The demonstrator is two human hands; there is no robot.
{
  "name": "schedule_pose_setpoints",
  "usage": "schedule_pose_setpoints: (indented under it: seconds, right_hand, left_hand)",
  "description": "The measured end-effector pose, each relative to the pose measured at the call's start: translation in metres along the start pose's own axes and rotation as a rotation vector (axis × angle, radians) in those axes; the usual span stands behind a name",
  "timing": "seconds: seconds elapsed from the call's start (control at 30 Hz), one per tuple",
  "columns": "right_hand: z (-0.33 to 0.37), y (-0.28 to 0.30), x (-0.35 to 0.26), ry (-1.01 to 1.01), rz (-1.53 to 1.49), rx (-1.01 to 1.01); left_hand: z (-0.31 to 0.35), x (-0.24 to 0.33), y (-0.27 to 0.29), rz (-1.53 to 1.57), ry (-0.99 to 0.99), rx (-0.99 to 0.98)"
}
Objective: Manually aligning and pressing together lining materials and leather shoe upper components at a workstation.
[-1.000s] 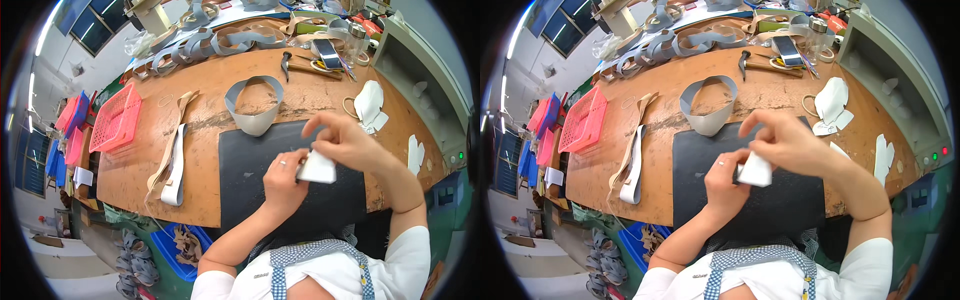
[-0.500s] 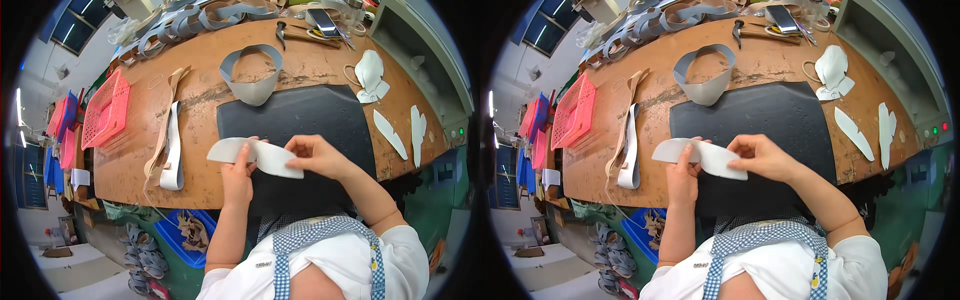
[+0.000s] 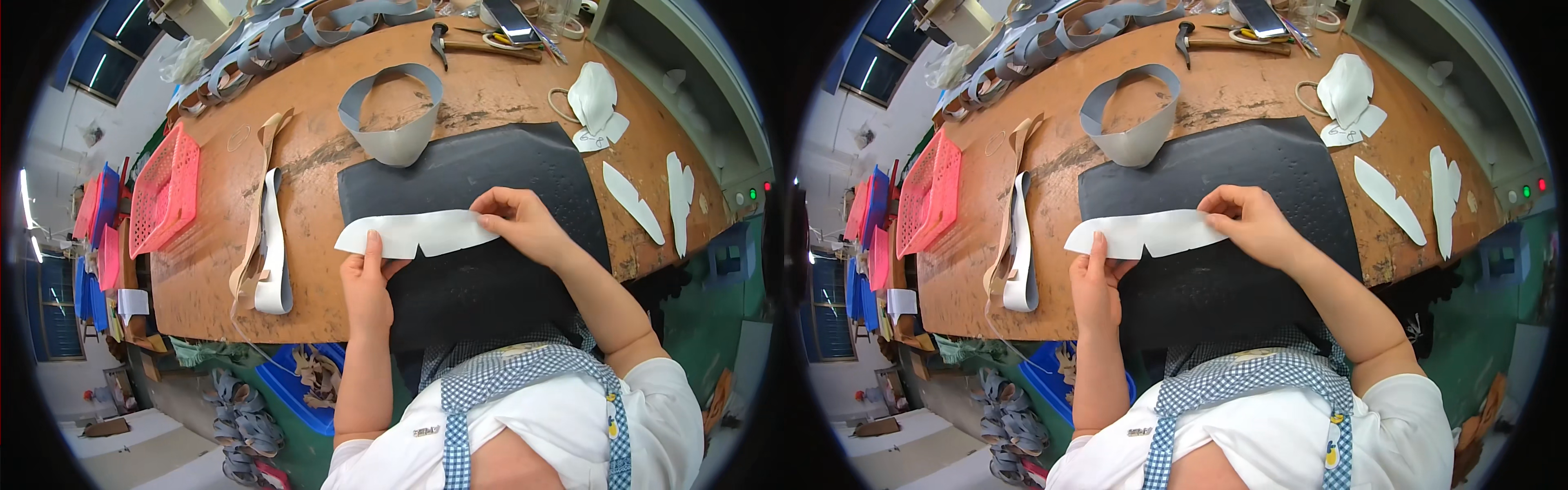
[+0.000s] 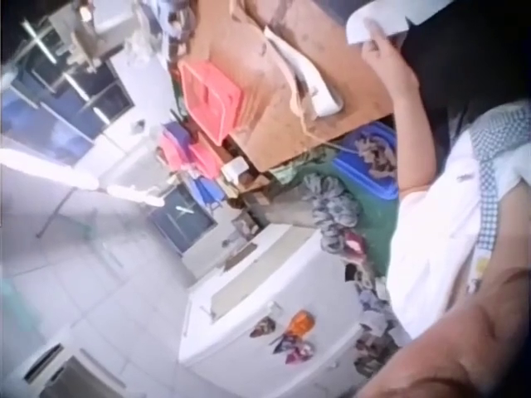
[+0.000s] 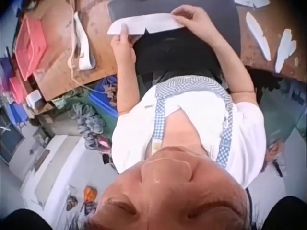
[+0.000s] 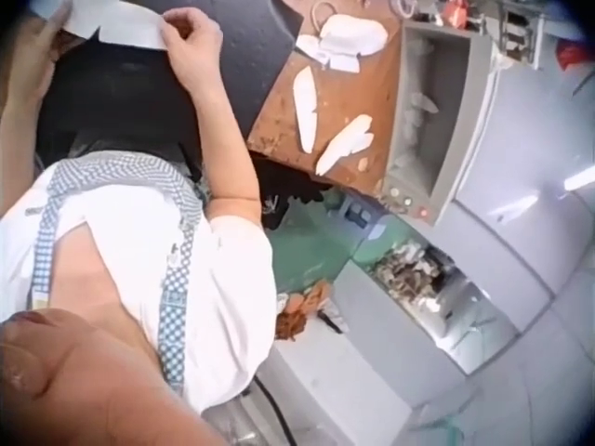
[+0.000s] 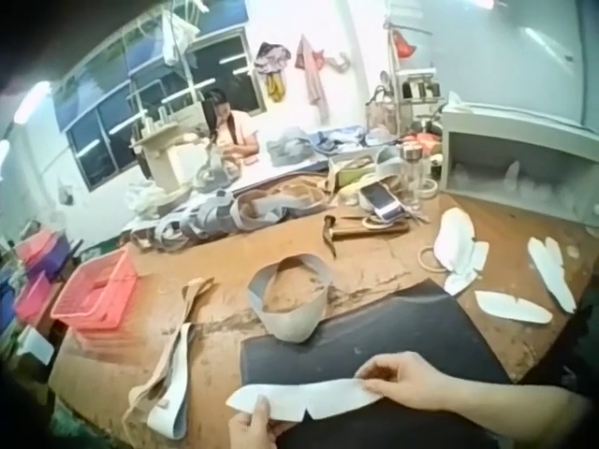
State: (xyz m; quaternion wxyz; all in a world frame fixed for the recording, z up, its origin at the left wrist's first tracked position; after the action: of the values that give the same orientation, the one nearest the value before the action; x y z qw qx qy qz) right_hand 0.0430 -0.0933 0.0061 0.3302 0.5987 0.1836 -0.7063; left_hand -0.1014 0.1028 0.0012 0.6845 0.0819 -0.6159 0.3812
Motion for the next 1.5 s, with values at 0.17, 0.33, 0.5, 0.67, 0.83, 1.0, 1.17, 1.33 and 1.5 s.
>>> schedule_pose_setpoints:
  seconds: [0.17,0.33,0.5,0.67,0.83,1.0,1.17,1.33,1.5]
  right_hand:
    - [0.038,-0.038,-0.039,0.480,0.459,0.122]
    - [0.030,-0.028,-0.025,0.449,0.098,0.313]
    - [0.024,0.005,-0.021,0.104,-0.415,0.144]
    - [0.028,0.019,-0.013,0.022,-0.579,0.135]
    - [0.040,0.032,-0.015,-0.032,-0.590,0.165]
    - [0.053,0.025,-0.040,0.156,-0.387,0.156]
    - [0.044,0.018,-0.025,0.073,-0.384,0.030]
    - [0.038,-0.001,-0.030,0.065,-0.442,0.089]
    - [0.042,-0.005,-0.041,0.107,-0.374,0.151]
  left_hand:
    - [0.015,0.015,-0.035,-0.411,-0.301,-0.086]
    - [0.020,0.055,-0.098,-0.750,-0.671,-0.557]
    - [-0.074,0.075,-0.088,-1.241,-0.911,-0.385]
    - [-0.132,0.066,-0.071,-1.527,-0.780,-0.559]
    - [-0.074,0.068,-0.098,-1.278,-0.698,-0.490]
    - [-0.031,0.020,-0.078,-0.703,-0.338,-0.489]
    - [-0.001,0.004,-0.070,-0.530,-0.182,-0.451]
    - [0.009,0.008,-0.062,-0.443,-0.052,-0.439]
    - [0.005,0.033,-0.061,-0.461,-0.265,-0.315]
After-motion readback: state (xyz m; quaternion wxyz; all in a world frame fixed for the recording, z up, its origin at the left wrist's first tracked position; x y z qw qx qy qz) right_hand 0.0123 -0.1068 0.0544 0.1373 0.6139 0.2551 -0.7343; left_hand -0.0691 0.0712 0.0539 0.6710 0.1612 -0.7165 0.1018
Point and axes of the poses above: each hand's wrist, its own z-axis away from the middle knuckle, its own y-axis out of the back of the hand, x = y × z, the point moved 2 cm from there along -z, towards the middle knuckle, and after that the axes turned 4 degrees about -y, right-handed, at the moved point
